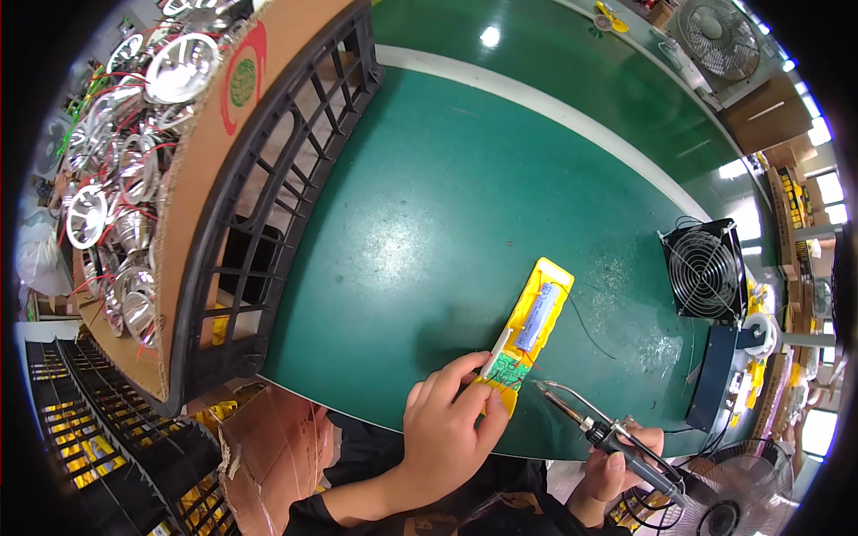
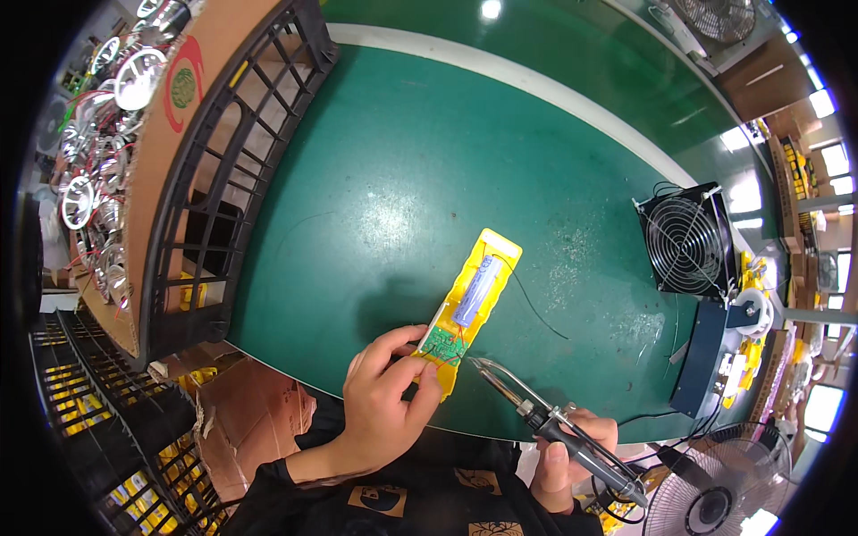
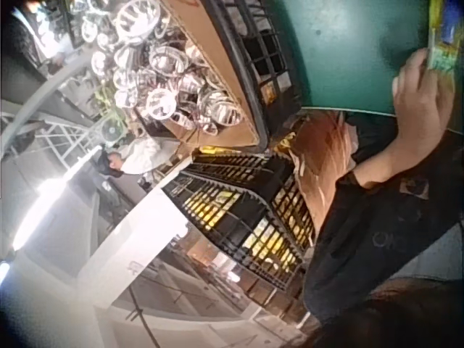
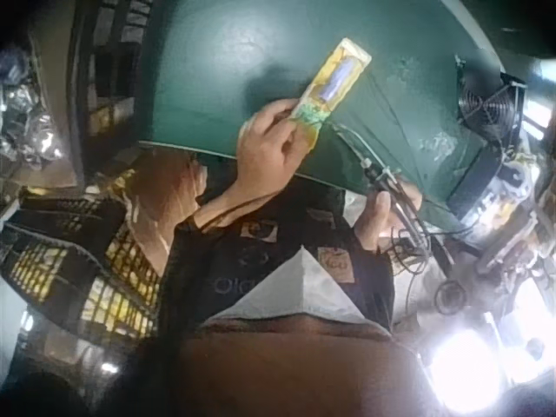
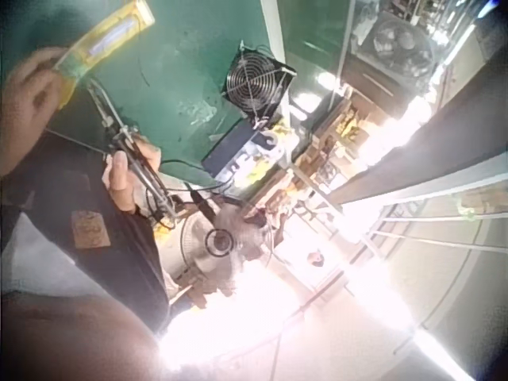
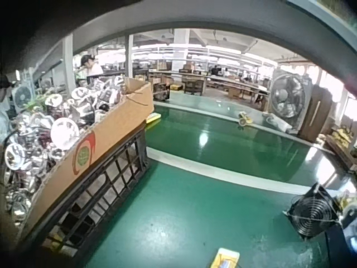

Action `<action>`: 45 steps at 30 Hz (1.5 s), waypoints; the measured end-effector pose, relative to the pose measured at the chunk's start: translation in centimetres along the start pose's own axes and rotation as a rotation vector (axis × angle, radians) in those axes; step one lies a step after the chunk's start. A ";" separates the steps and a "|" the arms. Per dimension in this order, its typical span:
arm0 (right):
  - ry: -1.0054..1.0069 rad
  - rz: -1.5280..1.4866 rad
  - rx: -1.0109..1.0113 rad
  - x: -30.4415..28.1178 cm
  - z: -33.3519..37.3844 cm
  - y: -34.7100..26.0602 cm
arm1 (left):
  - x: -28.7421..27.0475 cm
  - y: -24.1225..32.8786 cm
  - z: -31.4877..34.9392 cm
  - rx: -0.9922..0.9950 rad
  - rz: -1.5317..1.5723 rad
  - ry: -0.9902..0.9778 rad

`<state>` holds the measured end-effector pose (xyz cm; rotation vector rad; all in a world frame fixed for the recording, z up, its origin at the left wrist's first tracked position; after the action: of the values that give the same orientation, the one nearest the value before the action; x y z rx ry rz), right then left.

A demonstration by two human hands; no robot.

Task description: The person solders wires to flashlight components using a soldering iron, repeatedly retrieving parts from crates and placing the assembled flashlights onto a conveyor belt.

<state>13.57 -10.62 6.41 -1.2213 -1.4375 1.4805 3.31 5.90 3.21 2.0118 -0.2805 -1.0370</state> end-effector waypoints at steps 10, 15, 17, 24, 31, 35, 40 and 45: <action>0.073 -0.267 -0.070 -4.9 -1.1 1.9 | -1.4 3.2 -1.2 -0.021 -0.253 -0.170; 0.061 -0.208 -0.019 -7.5 -1.5 3.6 | -1.9 -0.2 -7.5 0.043 -0.267 -0.027; -0.008 -0.116 0.122 -8.4 -1.8 4.4 | -2.1 -3.0 -11.9 -0.002 -0.260 0.030; 0.049 -0.326 0.132 -8.7 -3.8 4.8 | -1.1 -10.9 -31.6 -0.132 -0.426 0.146; 0.109 -0.191 0.146 -8.5 -5.0 3.6 | 1.3 -10.9 -41.1 -0.167 -0.563 0.136; 0.095 -0.244 0.265 -8.1 -5.0 5.3 | -0.3 -5.5 -35.1 0.069 -0.729 0.268; -0.063 -0.338 0.382 -6.0 -4.9 6.8 | -8.0 5.0 -11.7 0.283 0.103 -0.063; -0.239 -0.292 0.331 -5.0 -5.8 4.6 | -24.1 14.0 5.1 0.146 -0.170 -0.041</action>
<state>21.01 -14.18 3.00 -0.6226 -1.3828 1.6146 -13.54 6.84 25.98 2.1766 -0.2150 -1.1945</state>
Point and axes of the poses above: each hand's wrist, its own z-axis away from the middle knuckle, its own x-axis out of the palm, y = z × x, the point moved 4 cm from there along -z, towards the middle knuckle, and after that the axes turned 11 degrees about x, right-handed, at the moved point
